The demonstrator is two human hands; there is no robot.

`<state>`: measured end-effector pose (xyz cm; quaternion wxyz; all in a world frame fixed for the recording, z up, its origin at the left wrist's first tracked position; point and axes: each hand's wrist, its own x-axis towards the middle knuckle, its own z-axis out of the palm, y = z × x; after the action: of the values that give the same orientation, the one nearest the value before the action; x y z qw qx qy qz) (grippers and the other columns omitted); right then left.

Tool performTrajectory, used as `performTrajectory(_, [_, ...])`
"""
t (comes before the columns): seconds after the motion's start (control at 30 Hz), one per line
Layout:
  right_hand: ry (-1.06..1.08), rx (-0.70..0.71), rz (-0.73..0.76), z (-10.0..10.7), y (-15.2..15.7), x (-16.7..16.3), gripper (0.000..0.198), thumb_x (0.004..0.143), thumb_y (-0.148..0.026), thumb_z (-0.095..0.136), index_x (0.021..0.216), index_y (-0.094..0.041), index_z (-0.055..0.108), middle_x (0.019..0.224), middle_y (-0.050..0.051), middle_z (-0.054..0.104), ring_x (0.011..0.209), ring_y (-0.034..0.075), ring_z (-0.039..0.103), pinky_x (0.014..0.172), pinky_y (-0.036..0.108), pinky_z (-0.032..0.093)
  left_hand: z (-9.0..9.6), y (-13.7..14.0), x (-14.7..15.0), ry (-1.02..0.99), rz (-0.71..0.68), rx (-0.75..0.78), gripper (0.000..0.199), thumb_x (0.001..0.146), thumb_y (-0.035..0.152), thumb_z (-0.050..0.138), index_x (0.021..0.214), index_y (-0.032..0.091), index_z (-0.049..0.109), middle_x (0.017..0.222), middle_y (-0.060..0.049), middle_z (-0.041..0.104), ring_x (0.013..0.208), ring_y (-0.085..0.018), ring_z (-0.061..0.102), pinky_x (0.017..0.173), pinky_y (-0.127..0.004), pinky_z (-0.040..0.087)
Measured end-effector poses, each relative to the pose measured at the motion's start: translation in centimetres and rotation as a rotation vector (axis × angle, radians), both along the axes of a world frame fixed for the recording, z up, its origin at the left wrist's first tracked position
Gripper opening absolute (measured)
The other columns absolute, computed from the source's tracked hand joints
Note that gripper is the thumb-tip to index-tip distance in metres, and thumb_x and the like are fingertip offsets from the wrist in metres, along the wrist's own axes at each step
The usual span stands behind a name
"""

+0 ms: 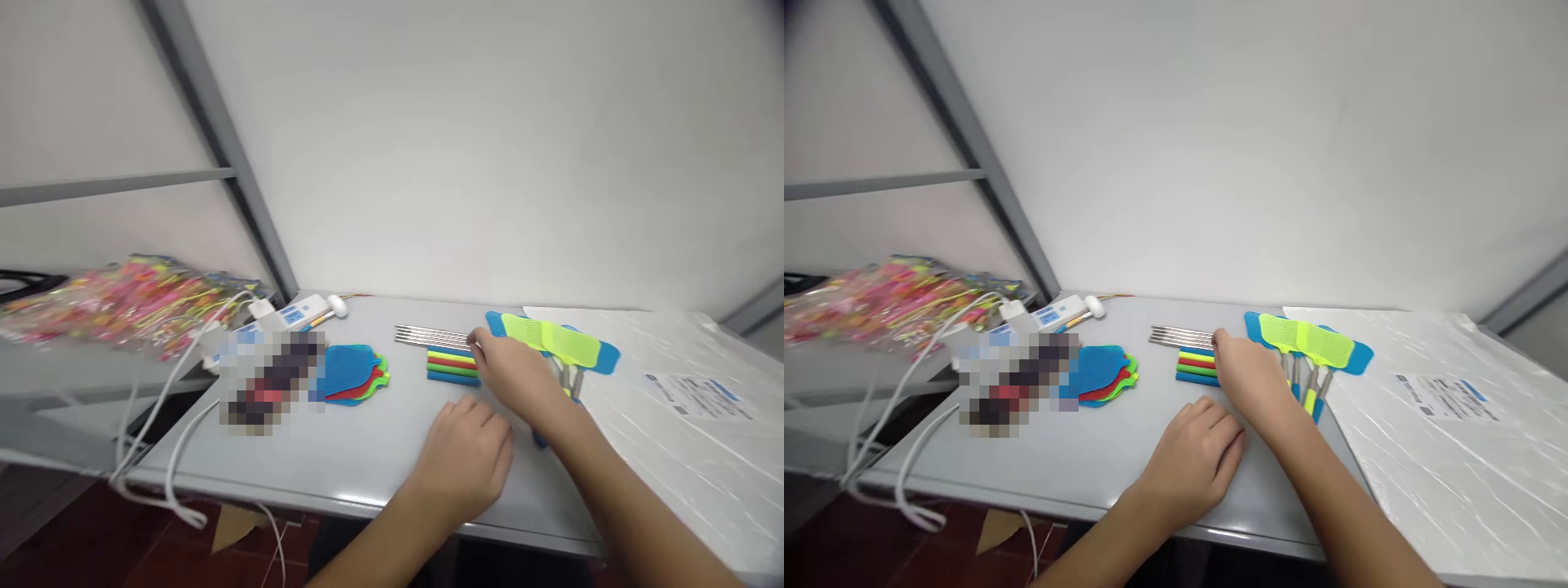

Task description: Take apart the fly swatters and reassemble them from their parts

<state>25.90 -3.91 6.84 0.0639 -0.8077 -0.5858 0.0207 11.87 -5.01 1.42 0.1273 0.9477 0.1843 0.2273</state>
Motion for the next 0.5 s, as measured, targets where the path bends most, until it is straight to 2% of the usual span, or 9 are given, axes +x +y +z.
performTrajectory(0.1, [0.002,-0.014,0.138,0.1,4.5,-0.4,0.031,0.098,-0.032,0.034,0.108,-0.021,0.061,0.091,0.011,0.069,0.08,0.024,0.064,0.066,0.031,0.039,0.6,1.3,-2.2,0.046,0.061,0.053,0.019,0.094,0.021,0.043,0.084,0.019,0.059,0.08,-0.005,0.06,0.083,-0.022,0.051,0.07,-0.034,0.041])
performTrajectory(0.27, [0.066,-0.041,0.246,-0.7,10.5,0.7,0.03,0.094,-0.028,0.039,0.101,-0.02,0.068,0.101,0.01,0.07,0.09,0.023,0.063,0.069,0.028,0.04,1.1,3.4,-6.8,0.073,0.171,0.052,0.018,0.095,0.019,0.043,0.087,0.019,0.059,0.083,-0.004,0.06,0.084,-0.02,0.051,0.076,-0.034,0.043])
performTrajectory(0.33, [0.108,-0.073,0.286,-1.2,11.8,1.4,0.028,0.092,-0.028,0.043,0.098,-0.02,0.069,0.098,0.008,0.07,0.086,0.02,0.063,0.067,0.027,0.041,1.2,4.1,-8.5,0.089,0.192,0.056,0.018,0.095,0.02,0.043,0.087,0.019,0.059,0.083,-0.004,0.06,0.085,-0.02,0.051,0.079,-0.034,0.042])
performTrajectory(0.5, [0.189,-0.157,0.357,-2.3,13.2,2.4,0.024,0.086,-0.031,0.051,0.092,-0.02,0.072,0.086,0.005,0.07,0.075,0.018,0.062,0.063,0.026,0.042,1.0,6.2,-11.5,0.05,0.314,0.05,0.022,0.097,0.02,0.04,0.092,0.019,0.061,0.087,-0.006,0.062,0.088,-0.021,0.051,0.075,-0.035,0.041])
